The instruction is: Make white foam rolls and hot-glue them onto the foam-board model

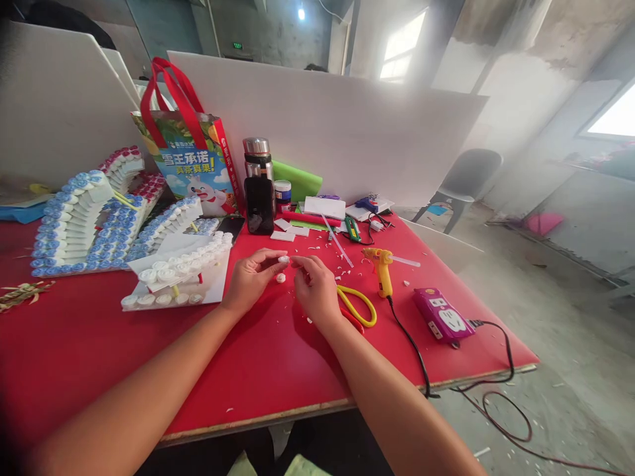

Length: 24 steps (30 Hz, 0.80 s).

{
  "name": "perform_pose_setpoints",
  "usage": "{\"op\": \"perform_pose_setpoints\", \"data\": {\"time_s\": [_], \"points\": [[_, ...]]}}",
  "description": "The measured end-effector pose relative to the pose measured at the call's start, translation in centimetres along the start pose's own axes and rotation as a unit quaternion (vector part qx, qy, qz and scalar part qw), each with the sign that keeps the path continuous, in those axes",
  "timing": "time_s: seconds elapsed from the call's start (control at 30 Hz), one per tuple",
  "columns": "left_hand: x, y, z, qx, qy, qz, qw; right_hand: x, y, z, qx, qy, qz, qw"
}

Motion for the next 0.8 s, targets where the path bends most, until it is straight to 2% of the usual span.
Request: {"op": "perform_pose_setpoints", "data": {"time_s": [0.13, 0.43, 0.57, 0.8], "points": [[0.4, 0.5, 1.2, -0.071, 0.075, -0.014, 0.995, -0.1, 0.3, 0.3, -0.017, 0.022, -0.012, 1.000], [1.0, 1.7, 2.5, -0.084, 0.116, -0.052, 0.988, -0.1, 0.5, 1.3, -0.050, 0.068, -0.014, 0.996], [0.9, 1.7, 2.0, -0.062, 0.080, -0.052, 0.994, -0.3, 0.5, 2.1, -0.065, 0.094, -0.010, 0.993], [0.3, 0.8, 0.0, 0.011, -0.022, -0.025, 0.999, -0.4, 0.4, 1.7, -0.058, 0.079, -0.015, 0.995]]}}
Point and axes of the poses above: each hand's wrist, its own x-axis away from the middle knuckle, its own y-axis out of the palm, z = x × y, the point moved 7 cm from there along -x, towards the middle knuckle, and after that the axes turned 13 degrees about x, right-handed, at the moved point
